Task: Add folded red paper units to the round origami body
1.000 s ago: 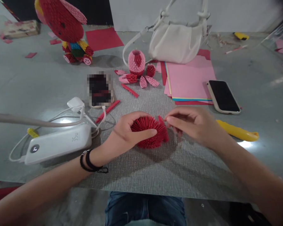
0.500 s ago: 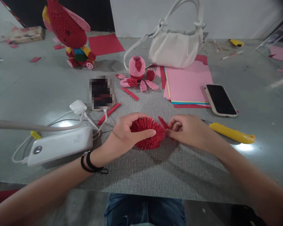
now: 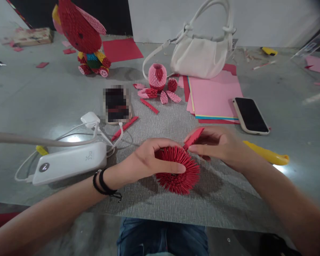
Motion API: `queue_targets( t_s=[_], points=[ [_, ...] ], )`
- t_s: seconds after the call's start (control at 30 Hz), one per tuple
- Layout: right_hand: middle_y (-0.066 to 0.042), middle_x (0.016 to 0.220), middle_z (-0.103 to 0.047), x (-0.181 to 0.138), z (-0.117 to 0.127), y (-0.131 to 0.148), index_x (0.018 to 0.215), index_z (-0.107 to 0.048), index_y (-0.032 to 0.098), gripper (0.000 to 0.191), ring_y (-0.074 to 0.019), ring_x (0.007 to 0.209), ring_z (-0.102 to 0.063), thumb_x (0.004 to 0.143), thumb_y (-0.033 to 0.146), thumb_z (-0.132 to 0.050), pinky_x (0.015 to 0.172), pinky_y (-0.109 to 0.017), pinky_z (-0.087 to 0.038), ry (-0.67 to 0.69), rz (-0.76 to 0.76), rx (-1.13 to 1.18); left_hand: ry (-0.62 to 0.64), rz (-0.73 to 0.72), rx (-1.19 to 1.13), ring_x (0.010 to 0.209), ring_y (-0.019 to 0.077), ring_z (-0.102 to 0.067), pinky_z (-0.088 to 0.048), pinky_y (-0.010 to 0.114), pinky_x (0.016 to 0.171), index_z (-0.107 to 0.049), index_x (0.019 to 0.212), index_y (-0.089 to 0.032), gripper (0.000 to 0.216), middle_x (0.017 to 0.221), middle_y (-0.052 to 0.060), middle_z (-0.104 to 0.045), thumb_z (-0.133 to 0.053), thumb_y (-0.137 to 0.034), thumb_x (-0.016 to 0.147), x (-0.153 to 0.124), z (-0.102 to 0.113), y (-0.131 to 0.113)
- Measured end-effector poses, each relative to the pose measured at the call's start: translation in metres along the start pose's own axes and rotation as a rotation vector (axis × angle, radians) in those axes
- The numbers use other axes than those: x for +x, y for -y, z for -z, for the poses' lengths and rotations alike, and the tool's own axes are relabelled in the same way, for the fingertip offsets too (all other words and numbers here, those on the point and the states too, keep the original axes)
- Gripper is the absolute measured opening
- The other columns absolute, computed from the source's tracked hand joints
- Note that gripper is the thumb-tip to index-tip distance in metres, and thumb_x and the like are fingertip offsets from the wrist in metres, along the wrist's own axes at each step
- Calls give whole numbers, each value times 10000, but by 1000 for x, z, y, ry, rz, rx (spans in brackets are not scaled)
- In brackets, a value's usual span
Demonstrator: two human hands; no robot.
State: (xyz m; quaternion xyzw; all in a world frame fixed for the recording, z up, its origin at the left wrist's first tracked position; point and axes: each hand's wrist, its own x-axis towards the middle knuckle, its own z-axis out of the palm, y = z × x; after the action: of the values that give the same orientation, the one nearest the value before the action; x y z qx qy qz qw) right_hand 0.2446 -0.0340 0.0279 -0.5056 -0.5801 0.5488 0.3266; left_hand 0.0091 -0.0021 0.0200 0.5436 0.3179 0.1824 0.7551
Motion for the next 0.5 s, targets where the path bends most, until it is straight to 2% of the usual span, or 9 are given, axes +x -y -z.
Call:
queue_targets(
  t_s=[0.07, 0.13, 0.23, 0.4, 0.5],
  points=[
    [20, 775, -720, 0, 2, -2, 956, -780, 246, 155, -90, 597, -604, 844, 339, -833, 475, -179, -501, 14, -10, 44, 10, 33, -21, 776, 80, -682, -541, 162, 737, -790, 942, -187, 271, 861, -33, -769, -912, -128, 707, 0, -1, -2],
    [36, 732, -719, 0, 6, -3, 1026, -787, 276, 202, -85, 565, -611, 842, 336, -845, 494, -184, -524, -38, 4, 94, 17, 44, -28, 766, 80, -678, -541, 165, 735, -784, 930, -181, 281, 852, -35, -765, -918, -118, 692, -1, 0, -3],
    [29, 702, -729, 0, 14, -1, 939, -809, 273, 127, -95, 592, -647, 833, 326, -856, 509, -182, -531, -124, 81, 129, 29, 45, -26, 809, 103, -693, -554, 197, 777, -785, 955, -181, 291, 900, -13, -779, -920, -145, 699, -2, 1, -4],
    [7, 719, -767, -4, 16, 5, 861, -850, 290, 89, -122, 583, -668, 787, 327, -882, 555, -241, -567, -142, 117, -46, 117, 21, 111, 965, 161, -705, -559, 243, 866, -797, 964, -185, 260, 1003, 25, -778, -909, -216, 731, -3, 2, -7],
    [-6, 743, -787, -6, 11, 7, 852, -859, 298, 127, -159, 638, -707, 758, 374, -896, 604, -282, -584, -145, 113, -151, 161, 43, 116, 939, 142, -702, -555, 225, 855, -800, 940, -183, 252, 1030, 20, -770, -916, -209, 717, -2, 3, -10]
  ],
)
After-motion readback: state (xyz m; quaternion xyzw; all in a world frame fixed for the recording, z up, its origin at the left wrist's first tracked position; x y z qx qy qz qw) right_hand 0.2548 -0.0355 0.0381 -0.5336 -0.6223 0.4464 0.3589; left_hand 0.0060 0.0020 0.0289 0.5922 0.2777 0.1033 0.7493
